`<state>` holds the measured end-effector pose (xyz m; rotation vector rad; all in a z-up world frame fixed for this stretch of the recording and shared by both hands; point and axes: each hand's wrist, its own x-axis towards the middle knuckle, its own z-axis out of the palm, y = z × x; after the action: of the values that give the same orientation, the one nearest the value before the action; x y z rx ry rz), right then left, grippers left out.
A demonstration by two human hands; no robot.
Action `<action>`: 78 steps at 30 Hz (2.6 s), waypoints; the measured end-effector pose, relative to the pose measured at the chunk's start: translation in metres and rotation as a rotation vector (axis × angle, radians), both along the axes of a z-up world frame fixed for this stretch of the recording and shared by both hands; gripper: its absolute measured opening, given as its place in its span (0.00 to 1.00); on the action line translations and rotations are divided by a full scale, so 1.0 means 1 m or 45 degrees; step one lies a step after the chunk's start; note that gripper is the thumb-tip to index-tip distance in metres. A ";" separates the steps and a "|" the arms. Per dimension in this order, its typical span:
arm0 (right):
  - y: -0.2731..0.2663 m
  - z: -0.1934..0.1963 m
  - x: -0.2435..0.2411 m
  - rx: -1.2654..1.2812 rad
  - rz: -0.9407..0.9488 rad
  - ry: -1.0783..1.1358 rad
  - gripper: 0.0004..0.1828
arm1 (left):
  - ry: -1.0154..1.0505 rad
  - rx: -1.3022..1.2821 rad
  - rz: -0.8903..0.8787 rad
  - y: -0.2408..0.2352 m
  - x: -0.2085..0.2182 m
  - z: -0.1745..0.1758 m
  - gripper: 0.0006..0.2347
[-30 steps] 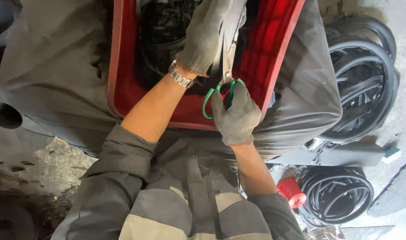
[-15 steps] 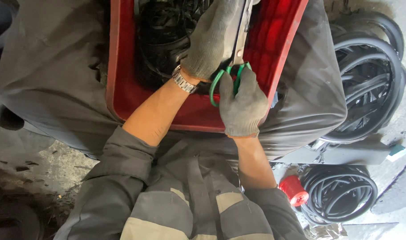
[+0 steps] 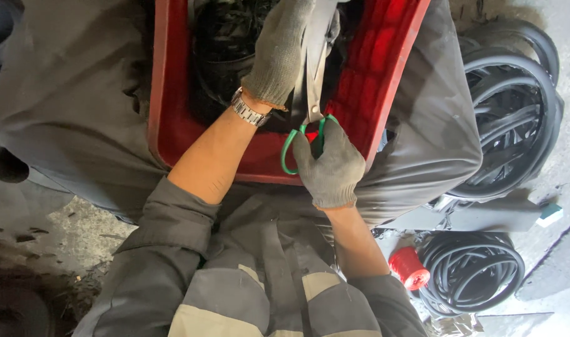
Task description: The person holds long rubber seals from a red crate and cuts them with scissors, then moves the trimmed pieces to a pile on the floor.
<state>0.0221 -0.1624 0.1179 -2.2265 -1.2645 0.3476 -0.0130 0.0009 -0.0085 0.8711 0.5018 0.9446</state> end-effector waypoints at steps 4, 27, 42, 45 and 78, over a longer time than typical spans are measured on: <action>0.011 -0.001 0.004 0.007 -0.026 -0.069 0.16 | -0.330 -0.209 -0.235 -0.005 0.004 0.003 0.17; -0.010 -0.005 0.001 0.040 0.015 -0.120 0.18 | -0.145 -0.098 -0.220 -0.004 0.004 0.027 0.19; 0.019 -0.010 0.029 0.136 -0.402 0.306 0.11 | -0.069 -0.172 -0.194 0.006 -0.005 0.054 0.23; 0.010 -0.004 0.020 0.177 -0.273 0.300 0.21 | -0.201 -0.365 -0.284 0.007 -0.001 0.065 0.23; -0.196 -0.043 0.197 1.123 -1.223 0.865 0.17 | 0.553 -0.527 0.071 0.041 -0.019 0.008 0.21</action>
<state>0.2191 -0.3584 0.0744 -1.4694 0.1038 0.0939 -0.0318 0.0422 -0.0003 0.6828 1.0594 0.6629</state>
